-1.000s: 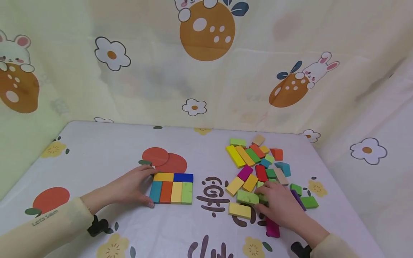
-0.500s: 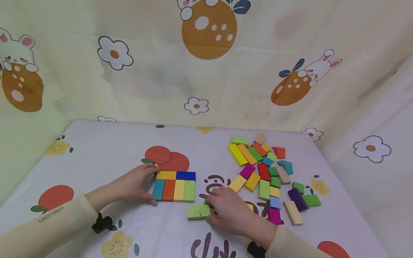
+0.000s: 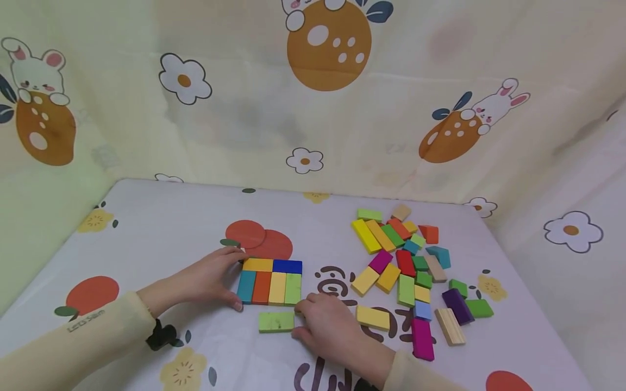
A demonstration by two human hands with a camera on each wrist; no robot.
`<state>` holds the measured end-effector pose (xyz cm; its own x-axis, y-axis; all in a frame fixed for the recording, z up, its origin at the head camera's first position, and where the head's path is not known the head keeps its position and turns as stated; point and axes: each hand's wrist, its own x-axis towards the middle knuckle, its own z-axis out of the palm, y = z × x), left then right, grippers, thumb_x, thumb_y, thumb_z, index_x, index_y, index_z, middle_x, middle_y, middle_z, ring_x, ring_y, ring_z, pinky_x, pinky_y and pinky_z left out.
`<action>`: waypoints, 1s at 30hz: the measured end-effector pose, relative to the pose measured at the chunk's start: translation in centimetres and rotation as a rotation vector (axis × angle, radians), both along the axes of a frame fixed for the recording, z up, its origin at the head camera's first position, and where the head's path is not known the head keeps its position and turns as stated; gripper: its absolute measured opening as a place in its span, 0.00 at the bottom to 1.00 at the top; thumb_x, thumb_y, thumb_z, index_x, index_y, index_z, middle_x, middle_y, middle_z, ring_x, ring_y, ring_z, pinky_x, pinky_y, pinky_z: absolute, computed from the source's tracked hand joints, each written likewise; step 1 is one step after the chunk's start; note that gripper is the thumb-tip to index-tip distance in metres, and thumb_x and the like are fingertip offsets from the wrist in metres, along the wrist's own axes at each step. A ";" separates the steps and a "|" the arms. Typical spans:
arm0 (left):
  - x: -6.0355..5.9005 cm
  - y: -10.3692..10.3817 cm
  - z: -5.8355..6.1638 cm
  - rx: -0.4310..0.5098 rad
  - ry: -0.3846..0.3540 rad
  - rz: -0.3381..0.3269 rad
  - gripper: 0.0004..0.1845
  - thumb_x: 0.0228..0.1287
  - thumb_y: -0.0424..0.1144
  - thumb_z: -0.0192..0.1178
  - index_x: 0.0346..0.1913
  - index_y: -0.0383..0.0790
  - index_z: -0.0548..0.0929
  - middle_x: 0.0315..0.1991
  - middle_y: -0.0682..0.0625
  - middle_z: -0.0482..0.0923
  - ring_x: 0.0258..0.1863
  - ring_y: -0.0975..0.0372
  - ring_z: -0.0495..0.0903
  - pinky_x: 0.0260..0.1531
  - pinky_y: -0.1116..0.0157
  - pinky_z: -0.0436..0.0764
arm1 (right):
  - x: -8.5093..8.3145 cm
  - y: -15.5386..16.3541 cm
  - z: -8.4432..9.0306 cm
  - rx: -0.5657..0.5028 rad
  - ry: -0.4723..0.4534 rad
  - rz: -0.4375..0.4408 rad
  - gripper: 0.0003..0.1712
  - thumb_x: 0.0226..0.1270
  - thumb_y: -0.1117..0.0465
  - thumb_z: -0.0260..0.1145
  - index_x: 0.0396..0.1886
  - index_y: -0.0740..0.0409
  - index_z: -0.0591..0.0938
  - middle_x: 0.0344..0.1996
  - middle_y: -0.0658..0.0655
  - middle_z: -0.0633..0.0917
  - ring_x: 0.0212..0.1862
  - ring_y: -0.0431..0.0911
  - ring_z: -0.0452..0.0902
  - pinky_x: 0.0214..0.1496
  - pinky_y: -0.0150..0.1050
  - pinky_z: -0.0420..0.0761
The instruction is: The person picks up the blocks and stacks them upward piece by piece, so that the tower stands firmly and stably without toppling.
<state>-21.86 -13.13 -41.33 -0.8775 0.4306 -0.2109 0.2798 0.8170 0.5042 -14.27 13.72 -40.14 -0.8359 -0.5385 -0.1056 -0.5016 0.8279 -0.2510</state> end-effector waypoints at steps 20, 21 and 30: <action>0.1 -0.5 0.8 -0.005 -0.085 -0.084 0.64 0.36 0.51 0.86 0.77 0.36 0.62 0.77 0.37 0.58 0.76 0.45 0.59 0.72 0.45 0.70 | 0.0 -5.0 -1.0 -0.057 -0.007 -0.043 0.19 0.65 0.47 0.72 0.18 0.48 0.80 0.11 0.41 0.71 0.19 0.35 0.65 0.26 0.31 0.65; 0.1 -0.5 0.8 -0.005 -0.087 -0.088 0.64 0.36 0.52 0.86 0.77 0.36 0.62 0.77 0.38 0.58 0.76 0.45 0.59 0.73 0.45 0.70 | 0.0 -5.2 -1.0 -0.053 -0.017 -0.051 0.20 0.66 0.47 0.72 0.18 0.48 0.80 0.10 0.42 0.71 0.19 0.36 0.65 0.26 0.31 0.65; 0.3 -0.5 0.7 -0.007 -0.090 -0.083 0.65 0.37 0.55 0.85 0.78 0.37 0.61 0.78 0.39 0.56 0.77 0.46 0.58 0.72 0.45 0.71 | -0.4 -5.9 -1.1 -0.061 -0.055 -0.082 0.22 0.68 0.50 0.69 0.13 0.48 0.78 0.08 0.43 0.70 0.17 0.36 0.66 0.22 0.31 0.65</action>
<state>-21.56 -13.62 -40.68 -0.8164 0.4991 -0.2903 0.3003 0.7965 0.5249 -14.65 7.80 -41.21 -0.8713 -0.4754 -0.1220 -0.4170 0.8480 -0.3271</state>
